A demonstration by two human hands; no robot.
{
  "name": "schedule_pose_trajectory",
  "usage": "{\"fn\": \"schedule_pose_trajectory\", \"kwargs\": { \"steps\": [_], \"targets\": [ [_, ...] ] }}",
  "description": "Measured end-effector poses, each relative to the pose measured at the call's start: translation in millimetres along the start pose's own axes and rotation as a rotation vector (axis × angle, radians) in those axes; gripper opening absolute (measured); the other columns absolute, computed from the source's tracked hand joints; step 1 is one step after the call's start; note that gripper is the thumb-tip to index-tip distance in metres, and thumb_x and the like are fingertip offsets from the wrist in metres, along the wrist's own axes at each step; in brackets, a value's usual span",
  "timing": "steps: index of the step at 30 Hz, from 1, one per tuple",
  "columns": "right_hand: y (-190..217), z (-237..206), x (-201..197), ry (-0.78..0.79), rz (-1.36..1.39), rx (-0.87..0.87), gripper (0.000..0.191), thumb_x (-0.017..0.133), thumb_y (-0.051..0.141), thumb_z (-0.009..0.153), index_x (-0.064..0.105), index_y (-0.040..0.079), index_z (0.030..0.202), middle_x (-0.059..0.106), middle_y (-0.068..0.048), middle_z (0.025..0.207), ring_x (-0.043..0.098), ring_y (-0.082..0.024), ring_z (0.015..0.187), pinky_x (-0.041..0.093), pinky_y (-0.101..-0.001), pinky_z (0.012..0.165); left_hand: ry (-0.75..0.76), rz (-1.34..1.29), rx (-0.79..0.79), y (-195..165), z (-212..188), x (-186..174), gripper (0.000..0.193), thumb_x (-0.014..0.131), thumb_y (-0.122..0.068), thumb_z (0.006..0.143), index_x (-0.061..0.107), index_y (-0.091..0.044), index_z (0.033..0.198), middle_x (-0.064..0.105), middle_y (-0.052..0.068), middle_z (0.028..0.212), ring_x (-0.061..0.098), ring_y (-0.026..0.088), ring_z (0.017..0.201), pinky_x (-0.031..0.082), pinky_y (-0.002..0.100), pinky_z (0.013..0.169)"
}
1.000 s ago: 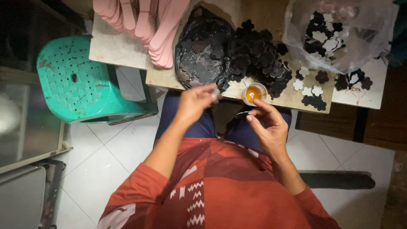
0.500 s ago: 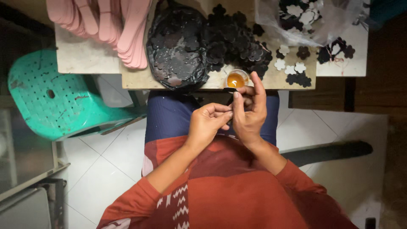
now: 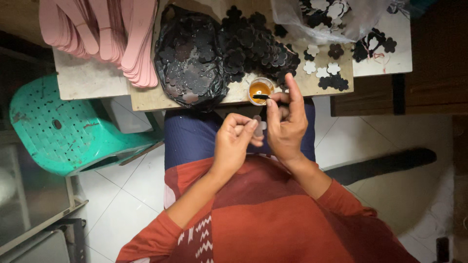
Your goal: The person repeatedly picks small black and white flower-shaped craft pieces from a table, applies a small amount of adhesive from a cup, and presses the pieces together. The assembled pieces are placed back on the table among other similar items.
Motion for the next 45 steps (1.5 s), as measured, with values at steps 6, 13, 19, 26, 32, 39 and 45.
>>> {"fn": "schedule_pose_trajectory", "kwargs": {
  "steps": [6, 13, 19, 26, 32, 39, 45],
  "targets": [
    [-5.9, 5.1, -19.5, 0.105, 0.335, 0.19, 0.075, 0.068, -0.006, 0.099, 0.03, 0.004, 0.163, 0.067, -0.002, 0.104, 0.052, 0.001, 0.079, 0.042, -0.0134, 0.068, -0.01, 0.323, 0.217, -11.6, -7.6, -18.9, 0.012, 0.074, -0.004, 0.097, 0.068, 0.003, 0.104, 0.065, 0.013, 0.128, 0.07, 0.013, 0.085, 0.057, 0.025, 0.074],
    [1.2, 3.5, -32.3, 0.281, 0.508, 0.554, 0.067, 0.07, -0.004, 0.092, 0.045, 0.002, 0.153, 0.069, -0.001, 0.097, 0.055, 0.0, 0.075, 0.039, -0.0144, 0.059, -0.059, 0.0, 0.012, 0.1, 1.7, -26.6, 0.021, 0.07, -0.006, 0.096, 0.065, 0.0, 0.115, 0.076, 0.009, 0.096, 0.073, 0.012, 0.084, 0.06, 0.024, 0.074],
    [3.6, 2.7, -31.6, 0.345, 0.494, 0.569, 0.063, 0.069, -0.001, 0.092, 0.048, 0.003, 0.151, 0.069, 0.0, 0.096, 0.052, 0.0, 0.07, 0.038, -0.016, 0.057, -0.05, -0.01, -0.047, 3.2, 2.9, -32.4, 0.021, 0.066, -0.011, 0.103, 0.069, 0.0, 0.119, 0.075, 0.004, 0.104, 0.069, 0.009, 0.09, 0.057, 0.024, 0.081],
    [0.0, 1.1, -31.2, 0.423, 0.43, 0.509, 0.067, 0.07, -0.005, 0.092, 0.045, 0.001, 0.153, 0.069, -0.002, 0.097, 0.06, -0.002, 0.082, 0.048, -0.0157, 0.073, 0.056, -0.236, -0.197, -4.5, -2.9, -27.7, 0.037, 0.057, -0.022, 0.106, 0.062, -0.001, 0.136, 0.073, 0.009, 0.118, 0.07, 0.015, 0.103, 0.058, 0.032, 0.091],
    [-8.3, 1.2, -27.2, 0.443, 0.385, 0.513, 0.068, 0.069, -0.006, 0.09, 0.045, -0.001, 0.153, 0.07, -0.002, 0.093, 0.059, -0.001, 0.078, 0.047, -0.0153, 0.069, 0.09, -0.298, -0.28, -10.0, -2.5, -27.5, 0.052, 0.047, -0.023, 0.106, 0.043, -0.005, 0.154, 0.065, 0.012, 0.136, 0.066, 0.021, 0.118, 0.054, 0.037, 0.101],
    [-8.7, 2.1, -20.0, 0.402, 0.374, 0.534, 0.065, 0.07, -0.006, 0.089, 0.047, -0.002, 0.15, 0.068, -0.001, 0.09, 0.06, -0.001, 0.076, 0.047, -0.0153, 0.068, 0.074, -0.346, -0.249, -8.2, -4.1, -27.7, 0.052, 0.046, -0.025, 0.109, 0.042, -0.002, 0.156, 0.063, 0.014, 0.138, 0.065, 0.021, 0.121, 0.053, 0.039, 0.104],
    [-0.8, -2.8, -13.1, 0.362, 0.363, 0.576, 0.065, 0.071, -0.007, 0.087, 0.05, -0.002, 0.149, 0.066, 0.001, 0.088, 0.06, -0.002, 0.076, 0.049, -0.0155, 0.071, 0.04, -0.387, -0.23, -3.7, -4.9, -22.9, 0.053, 0.048, -0.027, 0.109, 0.043, -0.002, 0.155, 0.062, 0.015, 0.139, 0.064, 0.021, 0.121, 0.052, 0.04, 0.106]
  ]
}}
Point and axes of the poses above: each hand's wrist, its own z-axis towards the middle knuckle, its own x-axis out of the palm, y = z × x, the point moved 2 cm from there along z, towards the middle knuckle
